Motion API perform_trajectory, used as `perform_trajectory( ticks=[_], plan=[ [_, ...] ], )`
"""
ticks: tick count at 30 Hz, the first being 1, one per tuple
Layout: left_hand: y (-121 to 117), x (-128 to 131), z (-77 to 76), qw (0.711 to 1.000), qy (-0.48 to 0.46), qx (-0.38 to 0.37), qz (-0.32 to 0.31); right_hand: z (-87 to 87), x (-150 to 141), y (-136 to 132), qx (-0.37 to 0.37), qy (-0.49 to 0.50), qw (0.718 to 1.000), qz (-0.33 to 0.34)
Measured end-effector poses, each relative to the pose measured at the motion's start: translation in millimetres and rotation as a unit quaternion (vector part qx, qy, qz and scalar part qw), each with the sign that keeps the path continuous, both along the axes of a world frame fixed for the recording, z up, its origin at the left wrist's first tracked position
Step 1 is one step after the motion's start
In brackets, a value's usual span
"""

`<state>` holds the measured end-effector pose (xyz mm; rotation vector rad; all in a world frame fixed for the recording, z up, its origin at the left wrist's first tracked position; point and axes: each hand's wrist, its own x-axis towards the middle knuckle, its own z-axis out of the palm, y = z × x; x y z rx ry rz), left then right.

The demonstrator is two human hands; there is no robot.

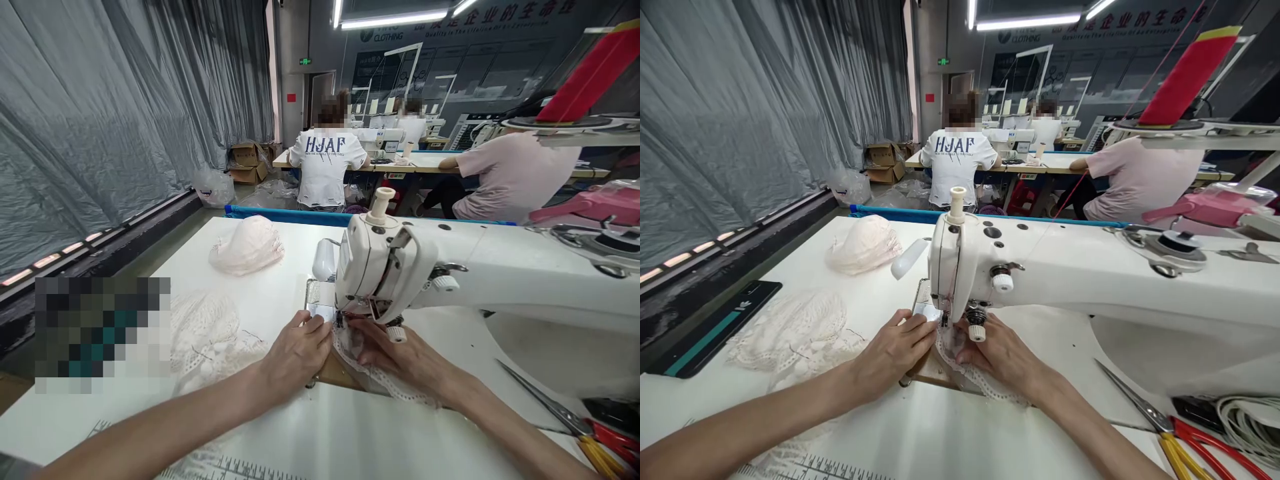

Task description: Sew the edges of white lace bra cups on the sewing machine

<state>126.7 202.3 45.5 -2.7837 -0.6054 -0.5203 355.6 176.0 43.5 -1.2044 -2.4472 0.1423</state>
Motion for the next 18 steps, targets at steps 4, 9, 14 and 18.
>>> perform_trajectory(
  ticks=[4, 9, 14, 18],
  plan=[
    [0, 0, -1.2, 1.0, 0.001, 0.008, -0.009, -0.9, 0, -2, 0.009, 0.022, 1.0, 0.013],
    [-1, 0, -6.0, 0.999, -0.036, 0.006, -0.038, 2.1, -6, -25, -0.002, -0.021, 0.999, 0.043],
    [-2, 2, -2.6, 0.996, -0.026, -0.038, -0.08, 5.8, -26, -46, 0.055, 0.017, 0.998, 0.039],
    [0, 4, -3.8, 0.996, -0.037, -0.039, -0.068, -0.1, -36, -45, 0.092, 0.06, 0.994, 0.001]
  ],
)
